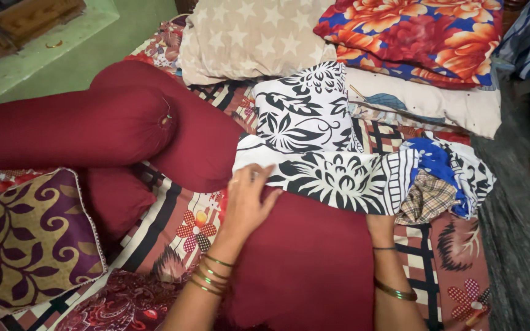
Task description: The person sits on a bed and handles several pillows and pillowcases. They insert a pillow into a black-and-white patterned pillowcase, zip it closed, and then place a plaid pillowcase over another pillow. The person also fluffs and repositions the pillows on the bed.
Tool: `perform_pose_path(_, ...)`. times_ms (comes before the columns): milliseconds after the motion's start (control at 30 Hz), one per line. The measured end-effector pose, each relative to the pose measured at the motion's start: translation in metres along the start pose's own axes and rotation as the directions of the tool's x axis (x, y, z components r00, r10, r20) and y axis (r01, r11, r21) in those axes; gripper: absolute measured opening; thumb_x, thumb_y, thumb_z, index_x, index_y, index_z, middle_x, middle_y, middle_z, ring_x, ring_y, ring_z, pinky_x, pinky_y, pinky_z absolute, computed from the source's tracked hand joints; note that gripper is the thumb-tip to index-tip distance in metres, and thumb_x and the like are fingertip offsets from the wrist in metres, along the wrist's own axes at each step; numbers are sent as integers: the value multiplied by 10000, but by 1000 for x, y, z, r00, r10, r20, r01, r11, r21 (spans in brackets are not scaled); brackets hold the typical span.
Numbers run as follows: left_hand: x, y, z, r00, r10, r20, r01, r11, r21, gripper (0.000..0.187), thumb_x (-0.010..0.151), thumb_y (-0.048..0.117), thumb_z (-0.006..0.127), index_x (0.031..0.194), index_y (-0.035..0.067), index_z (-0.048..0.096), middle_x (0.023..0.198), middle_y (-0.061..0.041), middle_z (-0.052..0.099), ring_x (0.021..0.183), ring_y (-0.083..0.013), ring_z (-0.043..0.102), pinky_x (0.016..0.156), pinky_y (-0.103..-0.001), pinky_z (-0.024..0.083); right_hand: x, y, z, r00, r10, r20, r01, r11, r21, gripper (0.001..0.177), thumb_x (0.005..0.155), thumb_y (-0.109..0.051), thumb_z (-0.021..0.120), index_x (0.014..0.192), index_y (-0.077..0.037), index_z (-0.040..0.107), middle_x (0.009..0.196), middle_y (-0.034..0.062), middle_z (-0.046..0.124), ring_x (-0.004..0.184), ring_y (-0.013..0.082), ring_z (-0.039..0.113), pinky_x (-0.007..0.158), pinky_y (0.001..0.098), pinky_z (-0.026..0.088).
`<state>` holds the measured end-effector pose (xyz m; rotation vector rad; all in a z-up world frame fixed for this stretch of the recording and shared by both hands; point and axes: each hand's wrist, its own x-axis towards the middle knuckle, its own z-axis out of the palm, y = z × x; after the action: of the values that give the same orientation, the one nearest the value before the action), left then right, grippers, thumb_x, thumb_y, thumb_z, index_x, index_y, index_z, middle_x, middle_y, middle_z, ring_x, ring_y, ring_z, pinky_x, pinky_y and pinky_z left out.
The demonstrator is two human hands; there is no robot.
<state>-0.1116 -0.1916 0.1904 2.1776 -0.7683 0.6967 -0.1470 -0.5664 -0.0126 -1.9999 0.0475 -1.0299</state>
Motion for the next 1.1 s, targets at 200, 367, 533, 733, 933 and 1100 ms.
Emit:
perform_pose_path(200, 2, 16, 11, 989, 147, -22, -148, 989, -6, 161, 933, 87, 670, 1093, 97, 683, 975, -88, 680, 927, -305, 636, 813, -424, 495, 5, -18, -3, 997, -72, -1, 71, 990, -124, 389, 942, 57, 623, 1331, 48, 612, 1300, 179, 669, 1208, 281, 630, 1025, 358, 502)
perform_pose_path(367, -9, 24, 1, 980, 189, 59, -175, 965, -195, 90, 945, 45, 618, 1033, 46, 639, 916, -124, 667, 890, -326, 653, 812, -442, 494, 13, -34, -5, 999, -13, 43, 15, 999, -49, 433, 895, -16, 675, 1314, 52, 590, 1254, 160, 663, 1145, 256, 630, 971, 362, 511)
perform_pose_path(533, -16, 22, -16, 969, 179, 173, -141, 967, -211, 271, 826, 173, 738, 1019, 36, 606, 949, -157, 694, 884, -376, 656, 800, -486, 487, 18, -56, 5, 990, 57, 126, -61, 998, 29, 401, 921, -60, 657, 1309, 29, 607, 1243, 144, 685, 1121, 248, 649, 938, 355, 524)
perform_pose_path(733, -16, 10, -6, 992, 67, 110, -71, 997, 26, 419, 767, -46, 611, 1177, 41, 601, 1017, -158, 662, 876, -385, 660, 810, -480, 507, 23, -62, 11, 988, 9, 155, 4, 997, -77, 331, 935, -61, 648, 1256, 17, 648, 1182, 162, 713, 1091, 281, 676, 920, 381, 528)
perform_pose_path(933, -11, -13, -1, 998, 50, -43, -38, 968, 249, 575, 776, -103, 617, 1330, 49, 581, 1168, -204, 602, 911, -386, 632, 813, -475, 508, 18, -50, -5, 986, -150, 69, 162, 961, -224, 338, 907, -13, 637, 1242, 22, 665, 1253, 213, 679, 1186, 374, 627, 1028, 440, 479)
perform_pose_path(1100, -30, -43, 8, 949, -276, -154, 293, 952, 95, 673, 720, -148, 605, 1368, 17, 529, 1295, -261, 564, 1123, -444, 583, 911, -490, 494, 14, -54, -14, 990, -137, 24, 139, 972, -191, 360, 925, 0, 618, 1283, 16, 653, 1298, 210, 666, 1227, 372, 619, 1056, 430, 468)
